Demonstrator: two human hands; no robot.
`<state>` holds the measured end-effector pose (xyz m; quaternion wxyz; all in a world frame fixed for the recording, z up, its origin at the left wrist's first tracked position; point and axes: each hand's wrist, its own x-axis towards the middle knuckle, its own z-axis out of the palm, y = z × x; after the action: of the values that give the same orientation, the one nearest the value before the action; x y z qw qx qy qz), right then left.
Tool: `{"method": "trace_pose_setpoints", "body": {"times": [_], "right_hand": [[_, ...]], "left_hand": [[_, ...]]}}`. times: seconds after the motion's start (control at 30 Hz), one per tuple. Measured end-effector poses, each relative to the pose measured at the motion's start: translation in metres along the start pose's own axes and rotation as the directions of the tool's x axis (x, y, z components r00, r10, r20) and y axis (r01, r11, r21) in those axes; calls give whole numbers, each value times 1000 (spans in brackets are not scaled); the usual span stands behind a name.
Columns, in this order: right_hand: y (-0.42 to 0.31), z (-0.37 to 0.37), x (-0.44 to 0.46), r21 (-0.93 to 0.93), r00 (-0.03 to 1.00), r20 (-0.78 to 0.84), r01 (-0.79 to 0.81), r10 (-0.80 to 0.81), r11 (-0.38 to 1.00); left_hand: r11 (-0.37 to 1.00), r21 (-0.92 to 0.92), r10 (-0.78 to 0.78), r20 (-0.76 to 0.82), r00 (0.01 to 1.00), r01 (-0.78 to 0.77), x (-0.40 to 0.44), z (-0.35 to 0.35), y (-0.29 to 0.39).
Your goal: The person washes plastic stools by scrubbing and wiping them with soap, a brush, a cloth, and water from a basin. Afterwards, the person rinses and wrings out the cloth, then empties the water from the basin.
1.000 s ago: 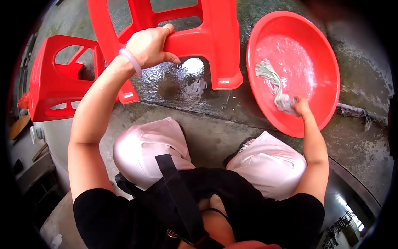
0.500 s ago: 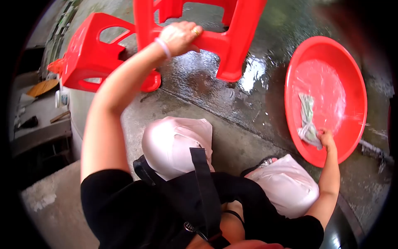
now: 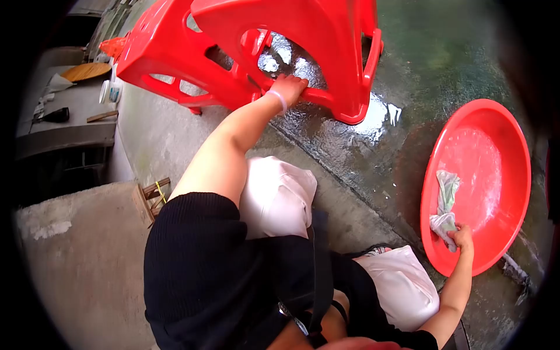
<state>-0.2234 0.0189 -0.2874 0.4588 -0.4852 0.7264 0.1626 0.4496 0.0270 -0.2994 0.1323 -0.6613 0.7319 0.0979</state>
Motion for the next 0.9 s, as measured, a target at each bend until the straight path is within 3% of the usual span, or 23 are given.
{"method": "trace_pose_setpoints", "body": {"times": [0.03,0.13,0.17,0.2,0.23,0.3,0.33,0.4,0.43,0.5,0.6,0.63,0.7,0.8,0.9], "right_hand": [[-9,-3,-1,30,996,70,-59,57,998],[18,-24,29,390,985,-62,173,-161,905],[-5,-31,9,494,971,-59,231,-234,838],[-36,-41,-18,593,954,-77,277,-288,756],[-41,-49,-30,604,903,-153,407,-401,685],[-64,-69,-69,647,848,-234,501,-476,574],[-73,-75,-86,644,835,-277,529,-476,553],[-61,-80,-87,703,832,-306,525,-463,480],[-44,-76,-76,733,830,-307,519,-466,440],[5,-63,-37,799,911,-229,377,-343,469],[81,-25,24,756,975,-206,107,80,645],[109,-13,45,724,943,-212,-27,259,689],[149,14,79,839,796,-266,-85,544,537],[154,42,99,937,795,-261,71,548,342],[166,46,148,762,807,-462,149,368,630]], "left_hand": [[996,65,-56,17,998,55,1,4,-5],[965,32,-259,-53,964,261,-4,11,-8],[946,67,-319,8,948,317,-4,8,-2],[961,104,-273,189,943,257,-10,-19,12],[951,194,-288,267,920,241,-1,-10,11],[957,271,-210,420,883,99,0,-28,30],[955,284,-92,557,826,-85,4,-45,47],[964,138,77,673,736,-227,4,-79,86],[937,-79,327,542,774,-340,2,-80,92],[838,-386,535,443,719,-386,11,-107,138],[800,-485,550,355,756,-354,30,-131,210],[766,-521,572,286,769,-376,37,-131,231],[752,-567,546,249,800,-336,45,-127,276],[648,-739,515,248,821,-184,56,-119,343],[477,-852,298,387,873,215,77,-85,406]]}}
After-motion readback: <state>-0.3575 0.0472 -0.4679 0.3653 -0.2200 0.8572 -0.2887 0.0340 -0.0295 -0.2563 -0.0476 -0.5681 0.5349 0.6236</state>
